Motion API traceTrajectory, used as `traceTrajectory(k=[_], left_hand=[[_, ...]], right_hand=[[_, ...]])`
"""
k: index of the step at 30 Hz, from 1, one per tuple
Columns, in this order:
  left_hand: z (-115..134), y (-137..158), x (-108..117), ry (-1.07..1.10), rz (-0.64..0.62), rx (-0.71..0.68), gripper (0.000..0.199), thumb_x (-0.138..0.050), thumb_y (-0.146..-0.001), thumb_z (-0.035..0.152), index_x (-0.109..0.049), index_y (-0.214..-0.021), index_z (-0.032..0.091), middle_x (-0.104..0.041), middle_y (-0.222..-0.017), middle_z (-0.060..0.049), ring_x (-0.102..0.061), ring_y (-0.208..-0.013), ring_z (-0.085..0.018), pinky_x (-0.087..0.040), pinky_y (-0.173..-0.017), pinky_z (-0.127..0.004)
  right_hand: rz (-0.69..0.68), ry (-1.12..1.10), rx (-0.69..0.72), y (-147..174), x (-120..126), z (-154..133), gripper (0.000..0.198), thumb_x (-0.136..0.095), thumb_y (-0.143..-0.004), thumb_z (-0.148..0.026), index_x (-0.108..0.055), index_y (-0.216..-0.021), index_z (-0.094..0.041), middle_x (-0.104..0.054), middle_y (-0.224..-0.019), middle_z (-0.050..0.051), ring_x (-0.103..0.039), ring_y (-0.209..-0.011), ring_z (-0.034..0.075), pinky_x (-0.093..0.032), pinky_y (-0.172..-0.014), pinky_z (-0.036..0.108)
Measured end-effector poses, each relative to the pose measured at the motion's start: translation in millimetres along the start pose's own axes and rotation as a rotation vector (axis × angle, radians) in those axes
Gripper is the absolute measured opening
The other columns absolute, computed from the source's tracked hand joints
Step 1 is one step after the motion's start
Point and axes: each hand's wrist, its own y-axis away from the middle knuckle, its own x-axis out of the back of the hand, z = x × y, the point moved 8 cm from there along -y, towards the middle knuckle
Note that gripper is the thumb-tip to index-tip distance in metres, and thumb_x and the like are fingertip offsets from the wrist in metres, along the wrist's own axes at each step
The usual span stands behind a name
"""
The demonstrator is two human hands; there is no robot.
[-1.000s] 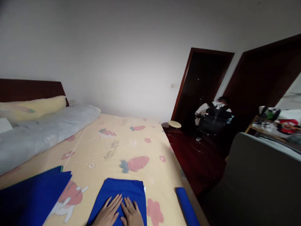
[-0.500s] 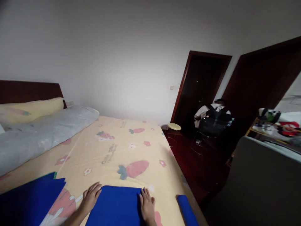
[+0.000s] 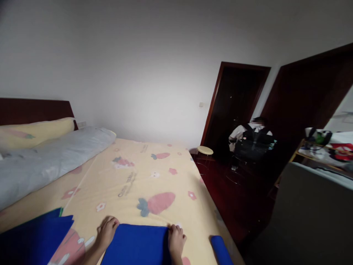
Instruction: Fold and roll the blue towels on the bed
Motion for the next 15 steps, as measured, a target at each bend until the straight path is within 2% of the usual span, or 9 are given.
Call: traceTrajectory(k=[3, 5, 6, 8, 9, 10, 11, 12, 15], left_hand=[[6.5, 10.2, -3.3, -0.035, 0.045, 0.042, 0.027, -0.043, -0.089, 0.023, -0.070, -0.090, 0.028, -0.069, -0.105, -0.003, -0.057, -0.106, -0.022, -0.040, -0.084, -0.037], [25.0, 27.0, -11.5, -0.056, 0.112, -0.045, 0.036, -0.038, -0.091, 0.021, -0.066, -0.112, 0.029, -0.065, -0.124, -0.006, -0.050, -0.122, -0.024, -0.037, -0.096, -0.041], [40.3, 39.2, -18.5, -0.059, 0.141, -0.159, 0.041, -0.037, -0.091, 0.019, -0.062, -0.122, 0.030, -0.061, -0.132, -0.005, -0.047, -0.127, -0.023, -0.035, -0.101, -0.041], [73.9, 71.1, -38.4, -0.053, 0.149, -0.477, 0.053, -0.037, -0.089, 0.015, -0.049, -0.137, 0.035, -0.056, -0.141, 0.001, -0.045, -0.131, -0.018, -0.033, -0.106, -0.034], [85.6, 87.5, -49.5, -0.048, 0.119, -0.618, 0.057, -0.037, -0.089, 0.016, -0.041, -0.141, 0.037, -0.055, -0.142, 0.004, -0.046, -0.130, -0.015, -0.034, -0.106, -0.031], [90.6, 100.0, -59.3, -0.045, 0.072, -0.702, 0.059, -0.038, -0.090, 0.018, -0.034, -0.145, 0.040, -0.053, -0.144, 0.006, -0.047, -0.130, -0.014, -0.035, -0.106, -0.029], [88.7, 106.4, -66.3, -0.050, 0.023, -0.717, 0.059, -0.037, -0.092, 0.023, -0.027, -0.147, 0.041, -0.050, -0.146, 0.007, -0.046, -0.132, -0.013, -0.036, -0.106, -0.030], [80.5, 106.2, -69.5, -0.062, -0.020, -0.665, 0.057, -0.037, -0.094, 0.030, -0.022, -0.147, 0.041, -0.046, -0.149, 0.006, -0.044, -0.134, -0.015, -0.036, -0.108, -0.033], [39.1, 84.9, -58.2, -0.118, -0.111, -0.339, 0.055, -0.030, -0.095, 0.048, -0.019, -0.148, 0.037, -0.033, -0.155, 0.002, -0.033, -0.142, -0.023, -0.029, -0.113, -0.049]], right_hand=[[0.033, 0.032, -0.007, 5.9, -3.8, -8.6, 0.036, -0.032, -0.093, -0.024, -0.066, -0.103, -0.022, -0.067, -0.112, 0.013, -0.061, -0.107, 0.028, -0.044, -0.088, 0.045], [0.066, 0.016, 0.102, 19.4, -16.1, -30.9, 0.040, -0.030, -0.092, -0.019, -0.062, -0.117, -0.022, -0.062, -0.127, 0.012, -0.055, -0.120, 0.026, -0.040, -0.099, 0.045], [0.075, -0.012, 0.208, 30.1, -26.2, -47.2, 0.043, -0.030, -0.092, -0.017, -0.058, -0.124, -0.024, -0.059, -0.133, 0.010, -0.052, -0.125, 0.024, -0.038, -0.104, 0.044], [0.040, -0.088, 0.491, 59.0, -52.1, -82.0, 0.047, -0.033, -0.092, -0.018, -0.050, -0.135, -0.030, -0.057, -0.138, 0.004, -0.050, -0.129, 0.019, -0.038, -0.108, 0.040], [-0.007, -0.119, 0.630, 74.5, -65.5, -95.2, 0.047, -0.037, -0.093, -0.022, -0.047, -0.137, -0.034, -0.057, -0.138, 0.001, -0.051, -0.128, 0.019, -0.040, -0.106, 0.038], [-0.060, -0.136, 0.730, 87.1, -76.5, -102.1, 0.046, -0.041, -0.094, -0.028, -0.044, -0.138, -0.037, -0.056, -0.138, -0.001, -0.052, -0.127, 0.019, -0.042, -0.105, 0.038], [-0.102, -0.136, 0.772, 94.1, -83.4, -101.8, 0.046, -0.044, -0.094, -0.035, -0.043, -0.139, -0.039, -0.054, -0.140, -0.002, -0.051, -0.128, 0.020, -0.043, -0.105, 0.039], [-0.125, -0.123, 0.752, 94.2, -85.1, -94.8, 0.048, -0.044, -0.093, -0.042, -0.041, -0.140, -0.039, -0.050, -0.143, -0.001, -0.048, -0.131, 0.022, -0.043, -0.106, 0.041], [-0.115, -0.057, 0.432, 66.7, -62.9, -48.4, 0.056, -0.033, -0.094, -0.055, -0.033, -0.145, -0.033, -0.034, -0.152, 0.002, -0.033, -0.140, 0.026, -0.033, -0.113, 0.052]])
